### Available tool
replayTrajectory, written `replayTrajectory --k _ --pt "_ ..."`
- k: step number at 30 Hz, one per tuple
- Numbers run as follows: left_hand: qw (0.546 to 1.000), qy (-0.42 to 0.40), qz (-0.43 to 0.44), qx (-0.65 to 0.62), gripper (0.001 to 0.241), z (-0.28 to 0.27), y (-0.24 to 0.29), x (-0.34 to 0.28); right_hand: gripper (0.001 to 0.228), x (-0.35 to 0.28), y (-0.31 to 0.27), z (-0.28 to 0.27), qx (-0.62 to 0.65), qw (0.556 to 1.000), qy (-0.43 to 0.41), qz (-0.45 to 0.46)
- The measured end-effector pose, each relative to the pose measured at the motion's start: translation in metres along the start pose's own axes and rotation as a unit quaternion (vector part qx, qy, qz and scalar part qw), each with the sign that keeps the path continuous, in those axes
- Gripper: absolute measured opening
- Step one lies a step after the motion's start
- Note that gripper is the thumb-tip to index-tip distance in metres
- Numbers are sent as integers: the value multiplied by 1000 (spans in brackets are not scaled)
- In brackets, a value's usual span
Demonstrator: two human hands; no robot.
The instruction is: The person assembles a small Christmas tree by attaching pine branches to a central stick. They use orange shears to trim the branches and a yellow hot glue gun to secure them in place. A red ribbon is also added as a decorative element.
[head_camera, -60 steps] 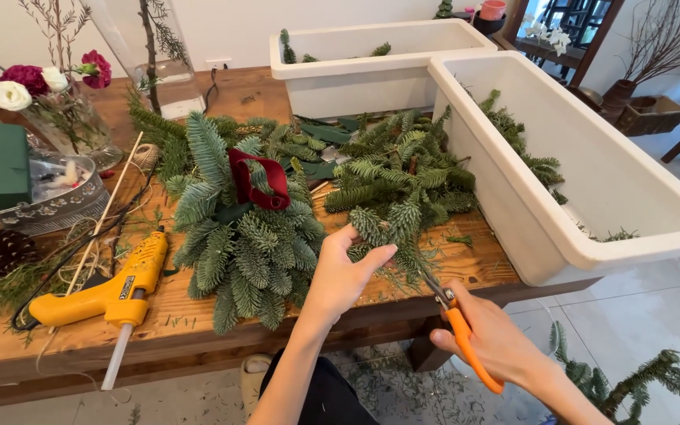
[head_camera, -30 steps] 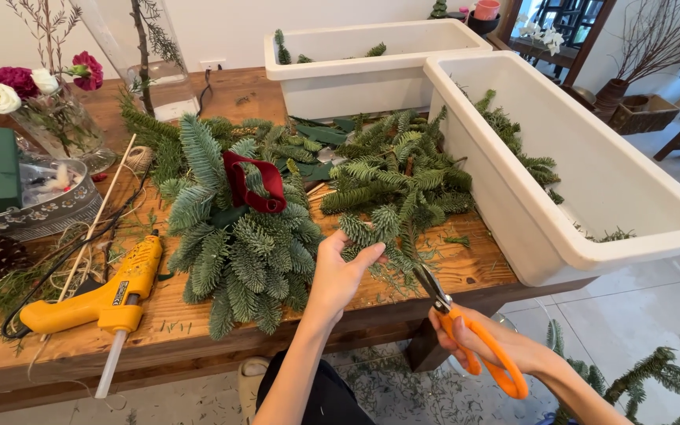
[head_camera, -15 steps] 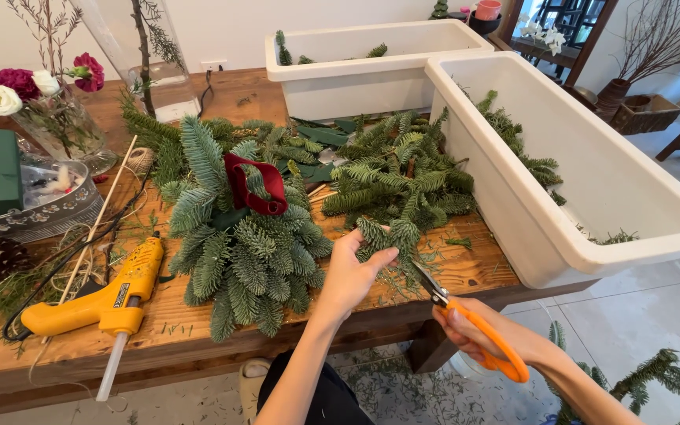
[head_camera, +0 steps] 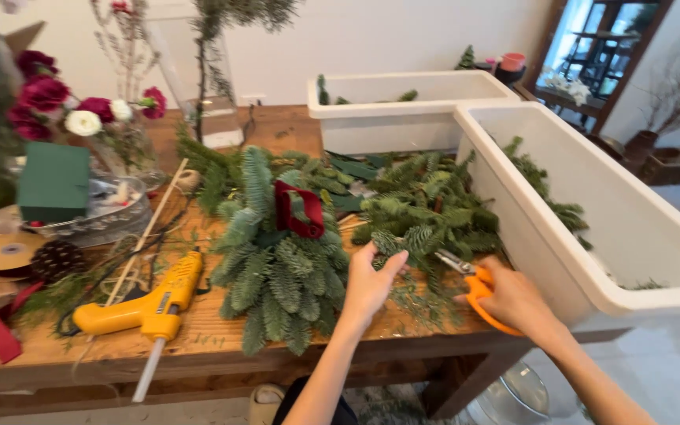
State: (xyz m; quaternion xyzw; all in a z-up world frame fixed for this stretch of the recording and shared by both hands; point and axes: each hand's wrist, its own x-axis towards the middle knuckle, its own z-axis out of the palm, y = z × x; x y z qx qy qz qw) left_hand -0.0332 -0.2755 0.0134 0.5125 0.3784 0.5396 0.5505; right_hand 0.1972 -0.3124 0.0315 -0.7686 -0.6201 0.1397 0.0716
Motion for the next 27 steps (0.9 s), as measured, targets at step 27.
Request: replayTrajectory --k 27 --pt "619 5 386 684 36 -132 190 14 11 -16 -177 16 695 661 -120 -256"
